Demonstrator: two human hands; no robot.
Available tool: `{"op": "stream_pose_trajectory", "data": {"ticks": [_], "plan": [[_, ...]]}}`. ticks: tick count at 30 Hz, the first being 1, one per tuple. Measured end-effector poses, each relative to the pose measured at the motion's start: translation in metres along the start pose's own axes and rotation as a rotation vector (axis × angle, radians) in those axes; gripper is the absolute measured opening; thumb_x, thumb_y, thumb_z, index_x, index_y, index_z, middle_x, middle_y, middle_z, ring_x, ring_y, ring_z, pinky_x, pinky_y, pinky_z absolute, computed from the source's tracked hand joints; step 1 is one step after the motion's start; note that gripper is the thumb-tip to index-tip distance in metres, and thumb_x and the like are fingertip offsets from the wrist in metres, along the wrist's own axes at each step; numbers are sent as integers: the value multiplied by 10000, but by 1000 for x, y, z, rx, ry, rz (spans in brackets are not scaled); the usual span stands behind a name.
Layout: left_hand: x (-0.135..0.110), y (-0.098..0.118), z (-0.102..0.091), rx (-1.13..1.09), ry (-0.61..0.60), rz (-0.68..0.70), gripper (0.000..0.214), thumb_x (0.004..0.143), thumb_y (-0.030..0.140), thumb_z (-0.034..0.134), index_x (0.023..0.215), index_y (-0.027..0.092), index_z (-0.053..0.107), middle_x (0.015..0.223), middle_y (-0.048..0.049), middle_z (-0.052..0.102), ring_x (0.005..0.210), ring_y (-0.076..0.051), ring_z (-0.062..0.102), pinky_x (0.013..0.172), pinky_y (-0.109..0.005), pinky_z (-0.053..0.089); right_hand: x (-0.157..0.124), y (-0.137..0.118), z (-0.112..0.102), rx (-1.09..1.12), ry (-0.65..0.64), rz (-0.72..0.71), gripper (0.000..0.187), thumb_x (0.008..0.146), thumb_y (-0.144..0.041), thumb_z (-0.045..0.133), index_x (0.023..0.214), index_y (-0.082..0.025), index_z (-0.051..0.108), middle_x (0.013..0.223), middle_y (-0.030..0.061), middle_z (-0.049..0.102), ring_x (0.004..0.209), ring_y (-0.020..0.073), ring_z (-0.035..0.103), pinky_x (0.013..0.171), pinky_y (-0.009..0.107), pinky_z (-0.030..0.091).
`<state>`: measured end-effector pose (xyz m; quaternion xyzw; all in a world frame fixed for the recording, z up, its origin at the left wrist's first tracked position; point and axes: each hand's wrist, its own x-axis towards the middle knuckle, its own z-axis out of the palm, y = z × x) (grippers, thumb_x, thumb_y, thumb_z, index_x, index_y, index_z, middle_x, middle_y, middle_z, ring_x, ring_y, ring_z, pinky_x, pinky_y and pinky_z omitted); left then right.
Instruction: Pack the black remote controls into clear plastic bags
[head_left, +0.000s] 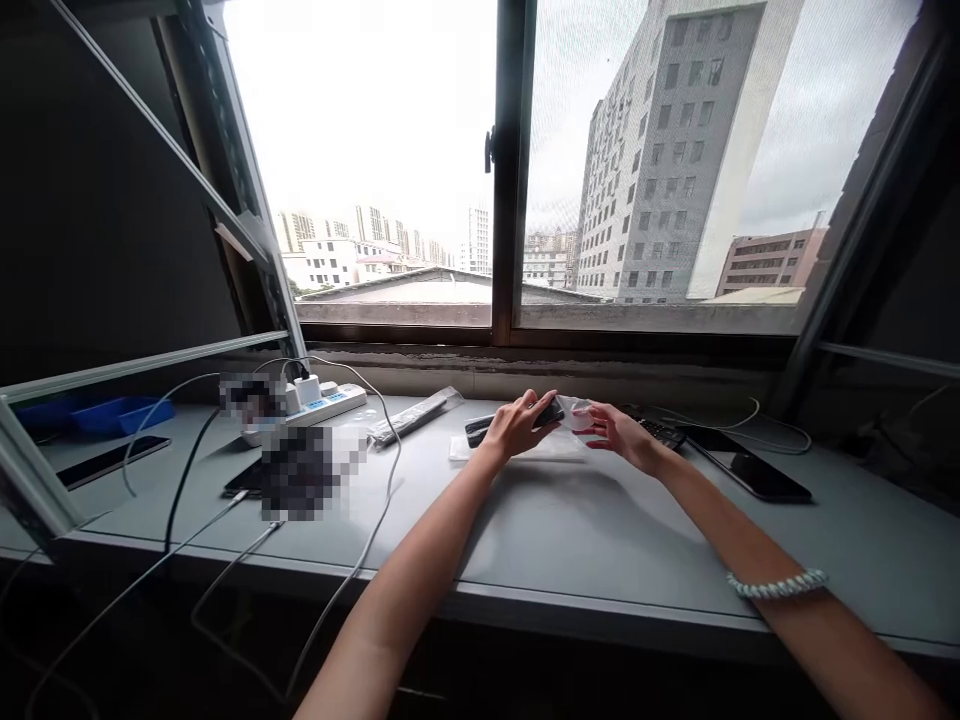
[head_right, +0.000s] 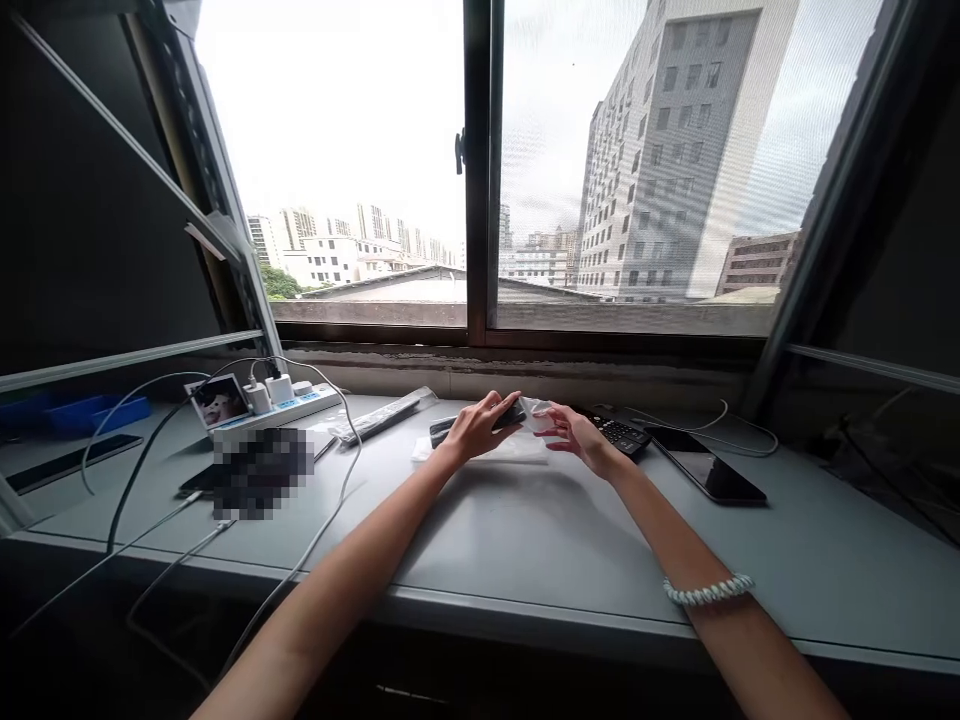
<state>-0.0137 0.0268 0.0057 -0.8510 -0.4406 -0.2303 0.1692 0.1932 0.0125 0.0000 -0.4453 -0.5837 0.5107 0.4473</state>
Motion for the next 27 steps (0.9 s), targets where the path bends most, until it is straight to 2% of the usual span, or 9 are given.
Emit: {"op": "stream_pose_trajectory", "data": {"ticks": [4,8,11,14,18,22,24,27], "plan": [[-1,0,2,-83,-80,-35,550,870,553,364,1358,301,325,1103,-35,585,942,-198,609,745,-261,464,-4,-3,-1,65,-16,-1,321,824,-380,400,961,-234,651,1235,31,566,990,193,599,746,275,496],[-3,-3,4,-146,-143,-50,541,858,580,356,1305,279,401,1136,-38,598,988,-215,594,785,-288,456,-7,-1,1,-65,-15,32,327,806,-407,472,1017,-244,661,1265,33,545,975,206,607,691,263,490],[-4,-5,4,-161,-176,-55,620,803,610,441,1323,279,375,1176,-40,584,1013,-222,582,806,-289,448,-8,3,1,-212,26,56,330,772,-435,536,992,-237,684,1188,45,594,906,194,626,633,235,461],[-2,-3,3,-157,-189,2,705,749,591,542,1353,305,319,1180,-28,580,991,-222,591,794,-282,448,-6,7,0,-286,44,47,316,712,-416,608,936,-217,708,1030,51,656,825,175,629,576,214,416],[2,3,2,-138,-160,66,640,777,568,521,1339,320,343,1162,-22,580,971,-216,598,761,-268,451,-3,8,2,-331,139,-44,305,624,-416,661,810,-184,728,820,50,676,714,150,577,502,208,356],[5,9,1,-116,-86,96,633,796,590,480,1348,313,341,1099,-34,588,933,-216,609,710,-257,450,-2,6,3,-269,227,-61,376,567,-509,665,716,-167,712,859,65,674,648,139,551,460,212,317],[6,11,0,-107,-57,110,639,802,591,473,1357,307,330,1063,-35,589,918,-209,609,694,-245,444,-3,4,2,-222,221,-16,402,570,-537,662,739,-175,704,913,66,666,678,146,575,473,209,330],[6,12,-3,-84,-24,133,635,814,589,457,1366,308,316,1025,-32,584,894,-197,604,700,-240,435,-6,0,1,-161,142,6,422,597,-559,655,806,-194,697,951,56,654,769,164,604,513,203,357]]}}
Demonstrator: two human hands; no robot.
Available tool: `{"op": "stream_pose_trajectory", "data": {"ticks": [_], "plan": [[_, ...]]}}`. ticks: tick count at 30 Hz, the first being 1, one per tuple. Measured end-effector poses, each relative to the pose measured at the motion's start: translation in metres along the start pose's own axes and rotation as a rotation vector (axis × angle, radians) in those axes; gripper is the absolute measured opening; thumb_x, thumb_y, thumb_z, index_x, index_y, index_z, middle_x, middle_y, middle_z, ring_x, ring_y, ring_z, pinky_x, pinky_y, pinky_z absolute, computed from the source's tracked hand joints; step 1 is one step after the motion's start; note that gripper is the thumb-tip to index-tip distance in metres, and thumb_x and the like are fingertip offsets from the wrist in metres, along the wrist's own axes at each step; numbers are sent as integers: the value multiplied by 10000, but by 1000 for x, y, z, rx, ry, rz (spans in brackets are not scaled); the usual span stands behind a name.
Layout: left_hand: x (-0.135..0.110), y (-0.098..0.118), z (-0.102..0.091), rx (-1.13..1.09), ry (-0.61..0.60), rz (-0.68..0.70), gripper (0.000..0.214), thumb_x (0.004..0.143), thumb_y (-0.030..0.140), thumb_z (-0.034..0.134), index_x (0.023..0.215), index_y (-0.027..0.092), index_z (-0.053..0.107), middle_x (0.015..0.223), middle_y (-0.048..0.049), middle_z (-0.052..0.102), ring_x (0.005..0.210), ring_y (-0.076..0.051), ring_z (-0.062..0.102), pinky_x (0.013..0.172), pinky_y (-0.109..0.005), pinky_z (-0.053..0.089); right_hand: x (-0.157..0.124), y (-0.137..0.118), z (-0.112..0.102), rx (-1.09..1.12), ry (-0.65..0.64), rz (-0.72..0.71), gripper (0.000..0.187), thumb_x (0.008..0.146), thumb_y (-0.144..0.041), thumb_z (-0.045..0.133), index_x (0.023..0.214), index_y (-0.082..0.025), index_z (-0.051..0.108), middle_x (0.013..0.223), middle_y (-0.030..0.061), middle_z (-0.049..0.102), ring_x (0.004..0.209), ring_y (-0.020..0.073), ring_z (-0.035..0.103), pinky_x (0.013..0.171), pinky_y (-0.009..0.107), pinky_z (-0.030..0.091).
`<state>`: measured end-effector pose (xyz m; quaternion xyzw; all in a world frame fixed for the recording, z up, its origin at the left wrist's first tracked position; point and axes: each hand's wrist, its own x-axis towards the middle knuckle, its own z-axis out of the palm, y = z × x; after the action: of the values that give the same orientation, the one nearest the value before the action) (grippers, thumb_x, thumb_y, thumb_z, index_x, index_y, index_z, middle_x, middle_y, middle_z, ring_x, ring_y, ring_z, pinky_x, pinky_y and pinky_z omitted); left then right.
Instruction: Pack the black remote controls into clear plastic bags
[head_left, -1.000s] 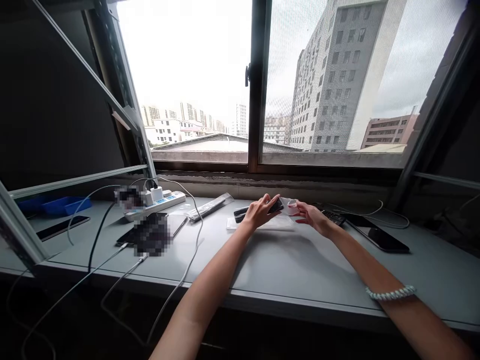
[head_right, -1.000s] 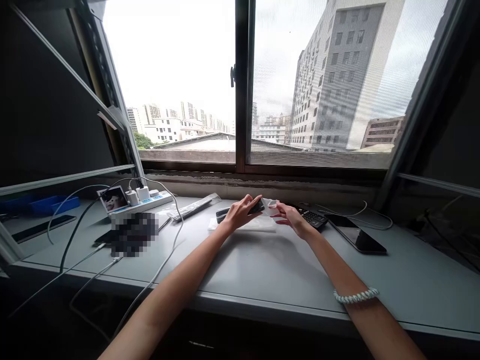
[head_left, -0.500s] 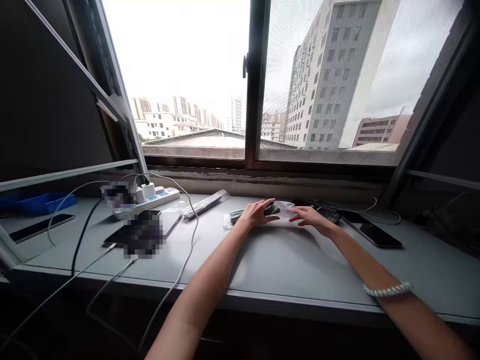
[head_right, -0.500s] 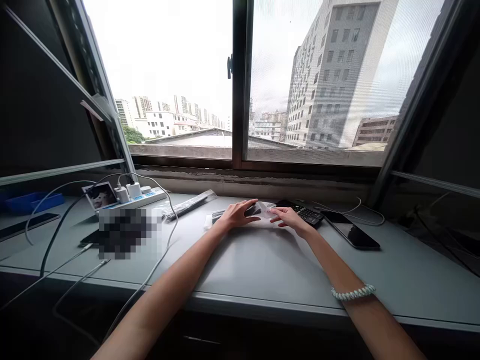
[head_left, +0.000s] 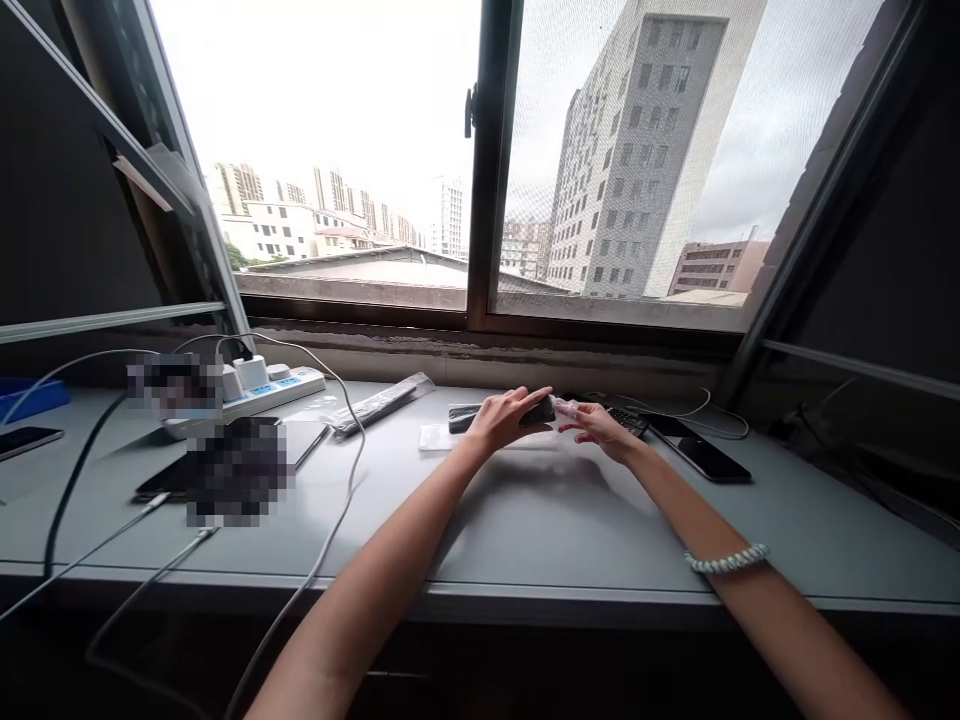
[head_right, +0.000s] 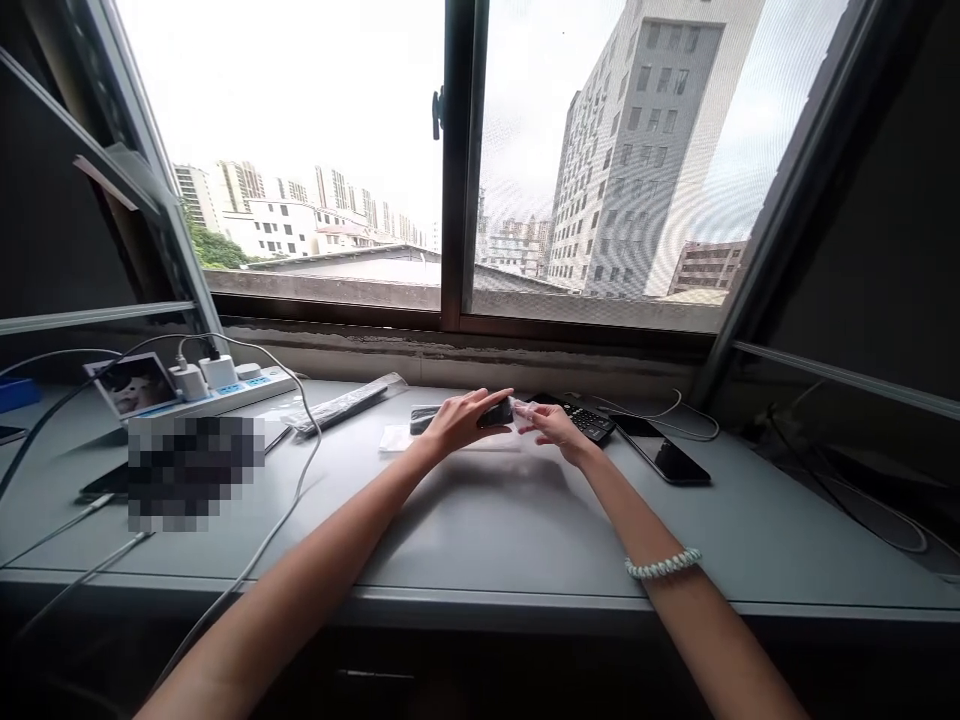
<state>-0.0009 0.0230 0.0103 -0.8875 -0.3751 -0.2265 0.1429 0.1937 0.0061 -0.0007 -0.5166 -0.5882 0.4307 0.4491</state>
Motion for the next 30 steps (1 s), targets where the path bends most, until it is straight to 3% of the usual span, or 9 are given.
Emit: {"op": "stream_pose_trajectory", "data": {"ticks": [3,8,11,15,19,23,25,28,30], "plan": [[0,0,-1,49,26,30,632,811,582,467,1363,311,321,1000,-31,576,898,-194,587,760,-255,425,-3,-4,1,10,-68,-39,413,609,-555,657,805,-194,696,935,52,654,814,176,607,544,210,370],[1,-4,-1,125,-13,65,596,832,439,532,1364,280,316,1034,-43,558,938,-196,560,827,-279,406,-1,-6,3,-48,-41,-95,393,626,-534,646,794,-184,706,934,62,663,844,190,589,570,226,388],[3,-10,-3,131,-65,52,619,816,278,579,1366,293,296,1055,-33,553,943,-190,560,828,-276,405,3,-6,1,-73,-31,-144,368,638,-517,636,807,-201,714,1075,60,635,885,195,569,573,228,410],[4,-24,-7,101,-68,6,652,786,229,603,1361,295,303,1044,-29,559,906,-190,570,823,-283,399,7,-8,-4,-75,38,-192,352,662,-512,606,763,-192,711,1238,54,546,934,201,548,576,228,433],[1,-32,-7,31,12,-57,592,776,275,609,1317,266,370,1039,-37,574,930,-192,562,850,-296,378,11,-5,-8,13,230,-151,416,686,-527,570,902,-184,665,1049,70,627,906,207,570,534,223,430],[-1,-28,-3,-46,67,-86,579,719,509,626,1200,225,473,1010,-41,593,947,-206,547,890,-330,353,19,2,-10,135,350,-145,423,774,-544,436,1005,-205,543,869,47,626,721,179,608,474,238,423],[0,-25,-3,-56,81,-127,487,749,579,556,1048,195,556,961,-42,599,920,-200,546,876,-327,359,24,5,-14,141,532,-176,421,804,-542,375,1025,-204,496,838,47,605,634,161,586,466,249,421],[2,-25,-8,-21,122,-226,420,871,530,391,797,171,597,870,-43,593,853,-181,540,843,-324,368,29,8,-27,70,908,-262,459,817,-578,323,1014,-195,484,861,57,587,597,142,544,497,261,425],[2,-26,-14,6,162,-282,475,906,497,326,685,167,588,833,-49,584,836,-182,531,834,-338,368,29,10,-37,13,1025,-272,516,836,-600,241,1055,-193,468,894,71,582,617,151,546,530,277,434]]}}
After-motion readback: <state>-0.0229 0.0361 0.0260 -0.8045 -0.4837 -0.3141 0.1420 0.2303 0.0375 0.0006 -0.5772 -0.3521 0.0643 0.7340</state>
